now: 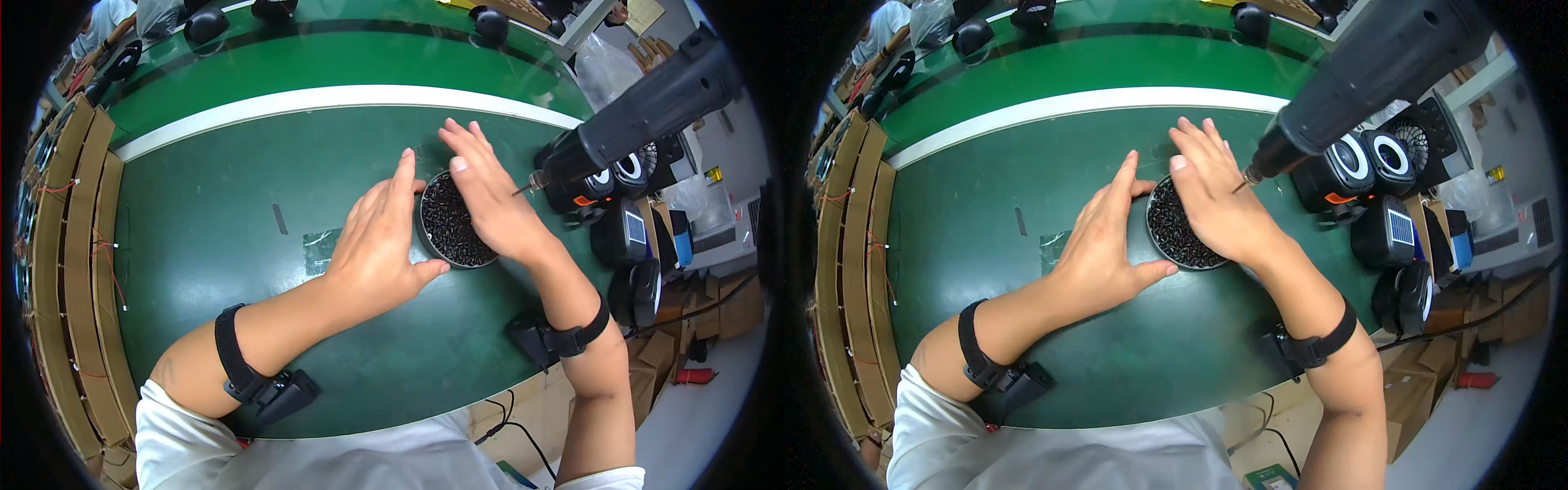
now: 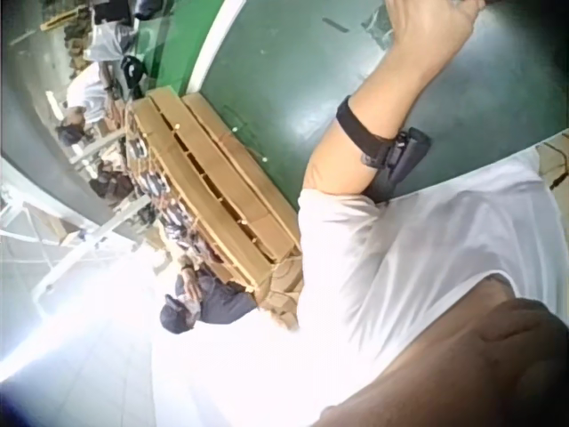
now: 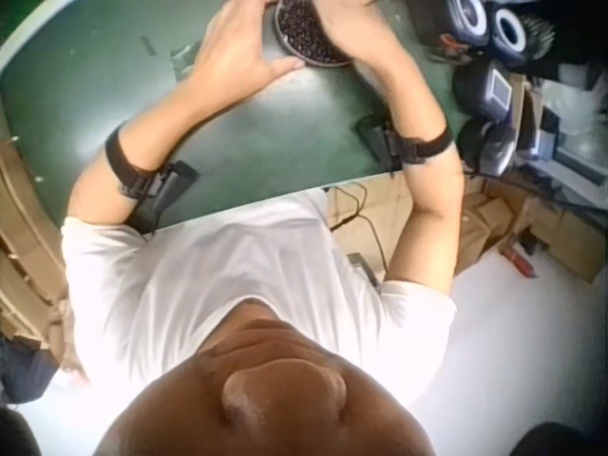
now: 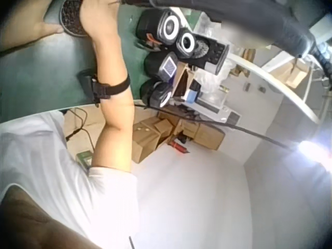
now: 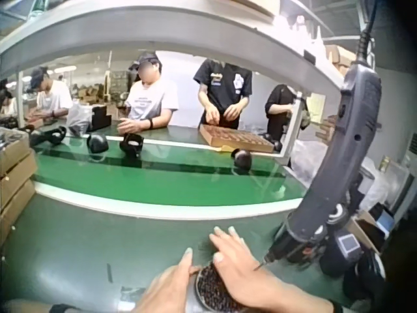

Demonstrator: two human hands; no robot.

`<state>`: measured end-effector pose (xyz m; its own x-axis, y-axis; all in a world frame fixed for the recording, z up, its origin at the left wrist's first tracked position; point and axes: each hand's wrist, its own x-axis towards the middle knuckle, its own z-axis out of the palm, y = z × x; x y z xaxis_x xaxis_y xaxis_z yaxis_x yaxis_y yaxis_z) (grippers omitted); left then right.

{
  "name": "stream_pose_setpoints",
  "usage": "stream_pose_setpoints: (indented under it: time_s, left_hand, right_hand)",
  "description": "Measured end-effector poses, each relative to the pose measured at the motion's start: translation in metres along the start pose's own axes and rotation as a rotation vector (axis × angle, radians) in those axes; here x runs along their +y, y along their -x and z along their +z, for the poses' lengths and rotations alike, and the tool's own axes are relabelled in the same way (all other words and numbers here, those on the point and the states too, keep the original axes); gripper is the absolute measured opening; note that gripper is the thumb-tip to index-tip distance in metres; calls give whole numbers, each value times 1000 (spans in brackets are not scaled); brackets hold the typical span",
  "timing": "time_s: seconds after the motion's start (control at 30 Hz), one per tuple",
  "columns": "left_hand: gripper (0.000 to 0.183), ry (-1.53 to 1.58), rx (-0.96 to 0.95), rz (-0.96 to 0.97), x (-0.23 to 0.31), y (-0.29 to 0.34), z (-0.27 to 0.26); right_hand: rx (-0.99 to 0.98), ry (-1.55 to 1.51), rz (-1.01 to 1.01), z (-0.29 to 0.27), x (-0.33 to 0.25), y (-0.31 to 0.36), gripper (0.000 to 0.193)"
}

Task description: The recorder uses an electric screwdriver to secure components inside a speaker housing and then organizes finished units into a cardboard tray.

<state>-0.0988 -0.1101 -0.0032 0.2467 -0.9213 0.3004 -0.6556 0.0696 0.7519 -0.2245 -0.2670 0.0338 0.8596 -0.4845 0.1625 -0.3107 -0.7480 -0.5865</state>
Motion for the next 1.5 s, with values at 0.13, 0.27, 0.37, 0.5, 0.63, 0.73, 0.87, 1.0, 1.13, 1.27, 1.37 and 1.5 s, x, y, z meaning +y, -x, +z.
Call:
stream_pose_setpoints:
  time_s: [0.13,0.27,0.37,0.5,0.63,0.73,0.87,1.0,1.13,1.27,1.37,1.5]
  left_hand:
    - [112,44,2,25,2,0,-2]
    - [100,36,15,30,3,1,-1]
    - [88,45,27,47,4,1,-1]
    - [73,109,78,24,-2,3,-3]
    - [65,165,92,1,0,0,-3]
    - [62,203,93,-14,-3,-1,-3]
    - [60,176,98,-3,-4,0,-2]
    - [58,148,100,11,-2,-2,0]
    - [57,178,115,21,-7,-2,0]
    - [56,161,118,3,-4,-2,-2]
    - [54,148,105,4,0,-2,-1]
    - [54,166,121,21,-4,-3,1]
  right_hand:
    - [-38,158,-103,-3,-11,33,54]
    - [-123,448,-146,6,-19,34,64]
    - [-96,369,-148,3,-8,29,59]
    - [-67,-7,-74,-14,-17,40,46]
    - [69,61,-214,-5,-9,36,33]
    - [90,-38,-178,-3,0,34,31]
    - [82,-29,-209,-12,-6,42,26]
    - [104,22,-280,-3,-2,35,22]
    - [132,6,-264,-7,5,28,17]
    - [134,76,-271,-6,-11,46,17]
    - [115,62,-300,1,-14,49,19]
    - [229,87,-248,0,-5,32,19]
